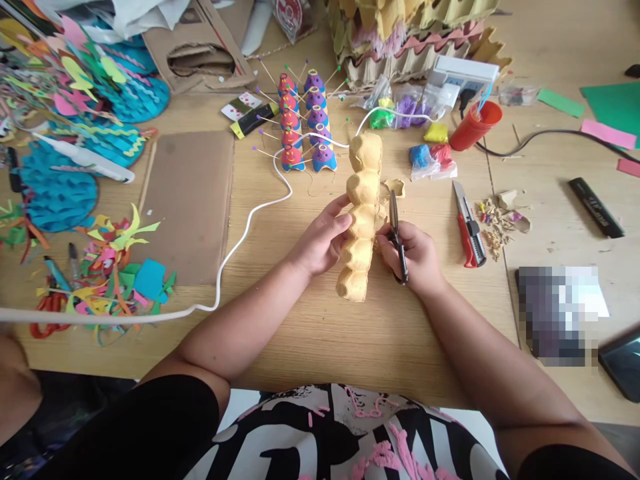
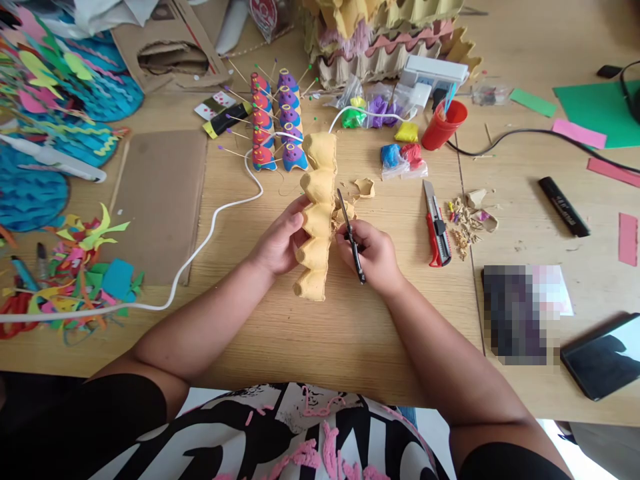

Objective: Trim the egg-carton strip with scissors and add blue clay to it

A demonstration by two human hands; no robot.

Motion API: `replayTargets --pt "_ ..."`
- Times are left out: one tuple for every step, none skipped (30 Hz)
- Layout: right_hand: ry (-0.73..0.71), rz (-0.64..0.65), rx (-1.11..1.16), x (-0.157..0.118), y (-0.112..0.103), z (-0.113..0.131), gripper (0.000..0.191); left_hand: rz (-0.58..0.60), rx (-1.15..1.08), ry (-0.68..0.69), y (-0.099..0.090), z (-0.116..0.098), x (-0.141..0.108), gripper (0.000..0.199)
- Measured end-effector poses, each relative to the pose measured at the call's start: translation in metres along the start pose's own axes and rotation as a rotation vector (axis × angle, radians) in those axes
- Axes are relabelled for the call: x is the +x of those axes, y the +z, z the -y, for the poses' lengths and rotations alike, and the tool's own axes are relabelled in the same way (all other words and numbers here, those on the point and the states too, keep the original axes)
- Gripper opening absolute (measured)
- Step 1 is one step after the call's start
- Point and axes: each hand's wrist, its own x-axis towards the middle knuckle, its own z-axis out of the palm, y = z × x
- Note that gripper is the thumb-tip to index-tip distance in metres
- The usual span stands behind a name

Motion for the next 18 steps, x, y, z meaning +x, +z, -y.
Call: replayTargets --pt "-0.027 -0.018 -0.058 0.001 -0.001 -0.002 0.03 0.004 0.012 0.034 0.0 0.0 0.0 0.062" --pt "-0.056 -0.032 -0.128 0.001 -0.003 -0.004 0.028 0.002 0.024 0.069 0.001 -0.001 0.0 0.061" --pt "-0.086 -0.041 -0.208 0.002 -0.004 -0.005 0.026 -0.008 0.035 0.103 0.002 -0.001 0.0 0.061" --pt "-0.114 -0.042 -0.291 0.002 -0.005 -0.007 0.025 -0.025 0.046 0.138 0.002 -0.002 0.0 0.06" --pt "-0.139 -0.036 -0.373 0.002 -0.006 -0.007 0.025 -0.046 0.058 0.173 0.003 -0.003 0.0 0.06" --pt "-0.158 -0.027 -0.45 0.002 -0.006 -0.008 0.025 -0.07 0.072 0.207 0.003 -0.004 0.0 0.06" --pt "-0.173 -0.02 -0.519 0.002 -0.006 -0.007 0.025 -0.09 0.086 0.236 0.004 -0.005 0.0 0.059" --pt "-0.181 -0.015 -0.578 0.001 -0.006 -0.007 0.026 -0.104 0.1 0.26 0.004 -0.005 0.0 0.058" --pt "-0.182 -0.011 -0.629 0.001 -0.006 -0.006 0.027 -0.111 0.11 0.285 0.003 -0.006 0.001 0.056" --pt "-0.177 -0.008 -0.674 0.0 -0.005 -0.004 0.028 -0.115 0.114 0.312 0.003 -0.006 0.002 0.054" --pt "-0.169 -0.005 -0.711 -0.001 -0.004 -0.003 0.028 -0.119 0.11 0.34 0.003 -0.007 0.003 0.051" --pt "-0.154 0.001 -0.74 -0.001 -0.004 -0.001 0.029 -0.125 0.101 0.367 0.002 -0.007 0.004 0.048" --pt "-0.136 0.008 -0.762 -0.002 -0.003 0.001 0.03 -0.132 0.088 0.39 0.002 -0.007 0.006 0.044" --pt "-0.116 0.016 -0.776 -0.002 -0.002 0.002 0.031 -0.138 0.074 0.404 0.001 -0.007 0.007 0.041" --pt "-0.095 0.029 -0.783 -0.003 -0.002 0.004 0.032 -0.144 0.061 0.411 0.001 -0.007 0.008 0.038" --pt "-0.075 0.042 -0.784 -0.003 -0.002 0.005 0.033 -0.149 0.051 0.412 0.001 -0.008 0.009 0.037" --pt "-0.053 0.058 -0.78 -0.003 -0.001 0.007 0.034 -0.15 0.042 0.409 0.001 -0.008 0.01 0.036" --pt "-0.031 0.076 -0.775 -0.004 -0.001 0.008 0.034 -0.153 0.034 0.403 0.0 -0.008 0.011 0.036"
